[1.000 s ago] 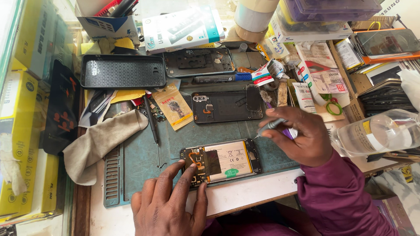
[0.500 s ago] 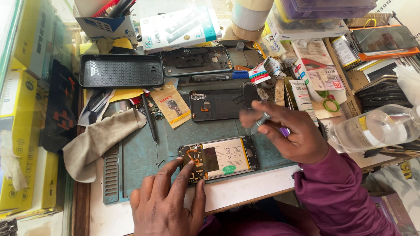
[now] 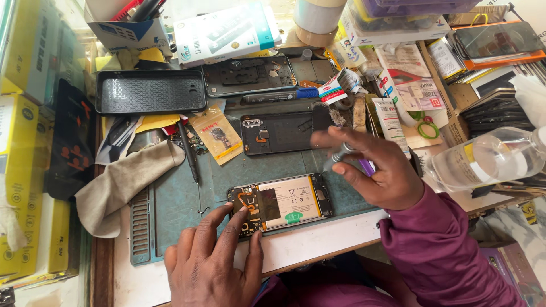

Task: The person uses a precision screwdriver to remove screws from a disassembled smartphone's internal frame. They then use a plastic pry tool and tweezers to scrape and clean the inside of the phone's back cover, removing residue from the camera module area.

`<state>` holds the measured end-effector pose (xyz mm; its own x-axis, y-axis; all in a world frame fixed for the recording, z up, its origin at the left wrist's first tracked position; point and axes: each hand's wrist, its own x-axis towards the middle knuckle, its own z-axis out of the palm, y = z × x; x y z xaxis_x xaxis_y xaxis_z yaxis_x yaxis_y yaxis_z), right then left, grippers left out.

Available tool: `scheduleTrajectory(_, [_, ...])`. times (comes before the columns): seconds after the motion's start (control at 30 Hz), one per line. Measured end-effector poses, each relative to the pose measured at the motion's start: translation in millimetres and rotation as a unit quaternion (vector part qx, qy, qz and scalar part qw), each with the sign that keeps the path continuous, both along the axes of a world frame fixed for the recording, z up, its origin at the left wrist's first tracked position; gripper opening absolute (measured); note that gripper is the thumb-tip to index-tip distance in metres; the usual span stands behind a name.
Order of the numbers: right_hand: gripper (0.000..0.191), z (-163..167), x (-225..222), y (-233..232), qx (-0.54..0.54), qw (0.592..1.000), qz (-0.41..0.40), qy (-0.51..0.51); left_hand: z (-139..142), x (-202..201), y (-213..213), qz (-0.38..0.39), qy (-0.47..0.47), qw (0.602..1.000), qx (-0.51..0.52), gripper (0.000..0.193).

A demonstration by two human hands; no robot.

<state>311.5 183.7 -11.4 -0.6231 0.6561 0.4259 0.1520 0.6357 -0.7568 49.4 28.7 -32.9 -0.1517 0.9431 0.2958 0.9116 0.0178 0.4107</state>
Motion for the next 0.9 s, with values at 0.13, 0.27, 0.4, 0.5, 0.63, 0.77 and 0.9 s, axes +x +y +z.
scheduleTrajectory(0.13, [0.056,-2.5,-1.5,1.6,0.132,0.988,-0.075,-0.035,-1.3,-0.4,0.0,-0.001,0.001,1.000,0.001,0.049])
scheduleTrajectory(0.27, [0.060,-2.4,-0.4,-1.1,0.005,0.998,-0.061,-0.008,-1.2,0.7,-0.3,0.004,0.001,1.000,0.006,0.047])
scheduleTrajectory(0.4, [0.060,-1.1,-0.2,-0.2,0.149,0.976,-0.143,-0.071,-1.1,0.7,0.2,0.000,-0.003,1.000,0.009,0.048])
scheduleTrajectory(0.5, [0.056,-0.6,0.1,-0.5,-0.016,1.000,-0.006,0.001,-1.4,0.1,-0.3,0.000,-0.001,1.000,-0.003,0.048])
scheduleTrajectory(0.63, [0.057,-5.7,-2.8,-2.8,0.062,0.997,-0.030,-0.017,-1.1,-0.8,-1.0,-0.005,0.004,1.000,-0.012,0.049])
scheduleTrajectory(0.77, [0.063,-8.9,0.6,1.1,0.005,0.999,0.022,0.023,-0.4,-0.1,1.2,0.000,0.007,0.999,-0.044,0.049])
scheduleTrajectory(0.9, [0.067,-12.2,5.5,2.9,0.111,0.984,-0.121,-0.065,0.0,-0.5,-0.1,-0.002,0.000,1.000,-0.030,0.047])
